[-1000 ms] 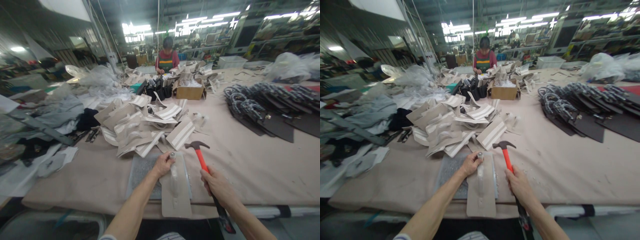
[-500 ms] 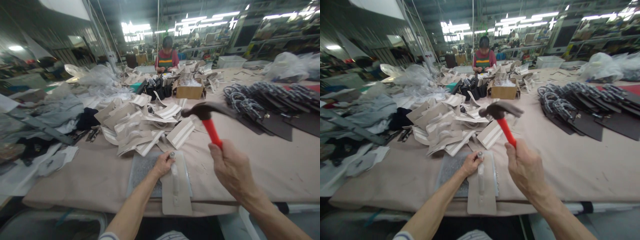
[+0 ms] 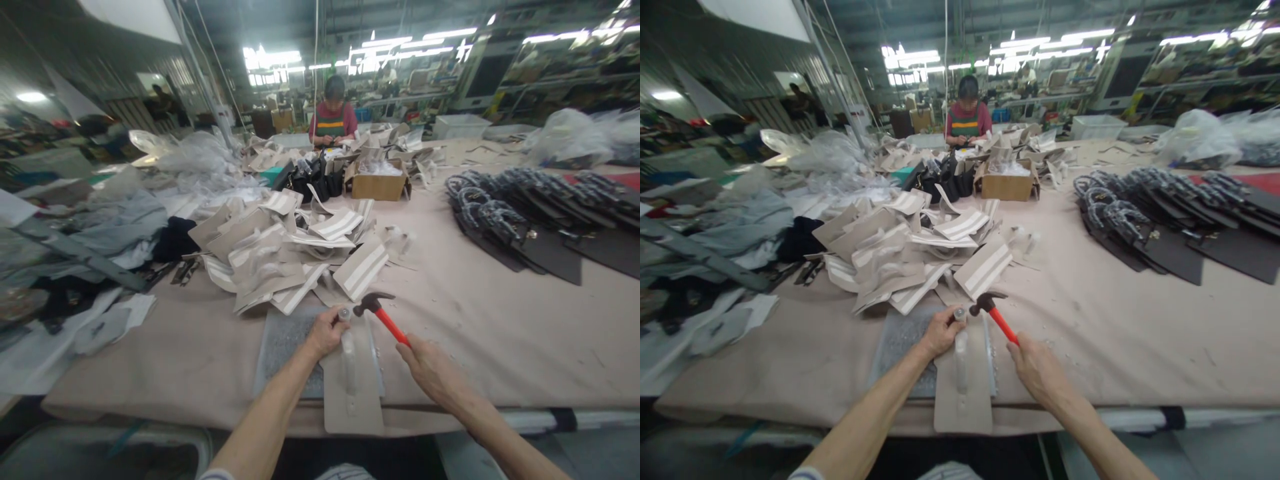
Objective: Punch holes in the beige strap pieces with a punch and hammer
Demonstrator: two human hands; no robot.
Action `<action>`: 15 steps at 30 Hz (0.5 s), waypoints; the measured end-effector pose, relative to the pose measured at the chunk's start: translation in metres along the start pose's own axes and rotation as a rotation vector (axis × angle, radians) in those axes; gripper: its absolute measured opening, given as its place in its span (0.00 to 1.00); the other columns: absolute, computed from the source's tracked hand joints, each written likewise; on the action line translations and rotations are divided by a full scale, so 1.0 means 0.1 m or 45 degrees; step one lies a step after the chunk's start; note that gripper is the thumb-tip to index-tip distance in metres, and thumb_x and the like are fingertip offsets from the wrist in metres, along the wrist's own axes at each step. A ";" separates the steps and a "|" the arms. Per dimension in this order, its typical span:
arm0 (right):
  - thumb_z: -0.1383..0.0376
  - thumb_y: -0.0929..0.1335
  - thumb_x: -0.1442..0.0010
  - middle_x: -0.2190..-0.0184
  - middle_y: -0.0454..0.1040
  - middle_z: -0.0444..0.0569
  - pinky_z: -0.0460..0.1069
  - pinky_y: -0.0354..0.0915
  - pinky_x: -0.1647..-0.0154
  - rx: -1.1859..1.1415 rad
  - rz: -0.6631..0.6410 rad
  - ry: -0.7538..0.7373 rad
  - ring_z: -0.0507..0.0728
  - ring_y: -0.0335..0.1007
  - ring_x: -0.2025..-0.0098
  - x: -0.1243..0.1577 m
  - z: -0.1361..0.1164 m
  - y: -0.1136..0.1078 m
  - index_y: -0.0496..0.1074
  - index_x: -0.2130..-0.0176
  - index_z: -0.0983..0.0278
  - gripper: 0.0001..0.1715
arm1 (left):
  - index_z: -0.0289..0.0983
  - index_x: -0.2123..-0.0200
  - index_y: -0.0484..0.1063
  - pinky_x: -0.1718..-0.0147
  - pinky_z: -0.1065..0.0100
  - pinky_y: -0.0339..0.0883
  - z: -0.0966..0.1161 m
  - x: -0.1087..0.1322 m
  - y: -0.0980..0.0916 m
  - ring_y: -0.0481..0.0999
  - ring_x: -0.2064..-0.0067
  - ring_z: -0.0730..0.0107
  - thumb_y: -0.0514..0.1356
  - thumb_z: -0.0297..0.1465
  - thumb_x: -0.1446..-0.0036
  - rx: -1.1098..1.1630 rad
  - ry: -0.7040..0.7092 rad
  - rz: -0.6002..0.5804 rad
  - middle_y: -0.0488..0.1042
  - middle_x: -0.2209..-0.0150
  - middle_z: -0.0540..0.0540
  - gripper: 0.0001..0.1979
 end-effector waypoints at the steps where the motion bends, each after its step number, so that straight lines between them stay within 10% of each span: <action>1: 0.63 0.57 0.26 0.71 0.76 0.51 0.48 0.54 0.70 -0.003 -0.022 0.056 0.59 0.74 0.68 -0.03 0.09 0.09 0.68 0.60 0.64 0.16 | 0.36 0.61 0.77 0.64 0.70 0.63 0.00 0.00 0.00 0.71 0.66 0.67 0.60 0.26 0.47 -0.013 0.003 -0.001 0.75 0.68 0.49 0.09; 5: 0.65 0.61 0.30 0.61 0.75 0.59 0.52 0.62 0.64 0.188 0.148 0.078 0.64 0.74 0.60 -0.11 0.23 0.33 0.70 0.57 0.67 0.10 | 0.36 0.62 0.77 0.63 0.70 0.64 -0.01 0.00 -0.01 0.72 0.65 0.66 0.61 0.27 0.47 -0.003 -0.012 0.016 0.76 0.67 0.49 0.09; 9: 0.69 0.63 0.35 0.43 0.67 0.63 0.57 0.65 0.47 0.014 0.451 -0.366 0.65 0.67 0.46 -0.02 -0.21 0.36 0.62 0.40 0.68 0.25 | 0.35 0.61 0.76 0.62 0.69 0.66 -0.03 0.01 0.00 0.73 0.65 0.66 0.62 0.28 0.48 0.067 -0.046 0.047 0.77 0.67 0.48 0.10; 15: 0.79 0.58 0.40 0.51 0.69 0.52 0.49 0.63 0.53 -0.167 0.144 -0.687 0.56 0.66 0.54 0.01 -0.85 0.64 0.70 0.52 0.63 0.22 | 0.35 0.65 0.76 0.65 0.70 0.68 -0.11 -0.04 0.01 0.76 0.67 0.66 0.66 0.34 0.51 0.275 -0.202 0.269 0.78 0.69 0.48 0.10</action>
Point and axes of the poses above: each hand's wrist, its own x-axis away from the middle knuckle, its own y-axis out of the palm, z = x × y, the point moved 2 cm from there along -x, towards the middle knuckle
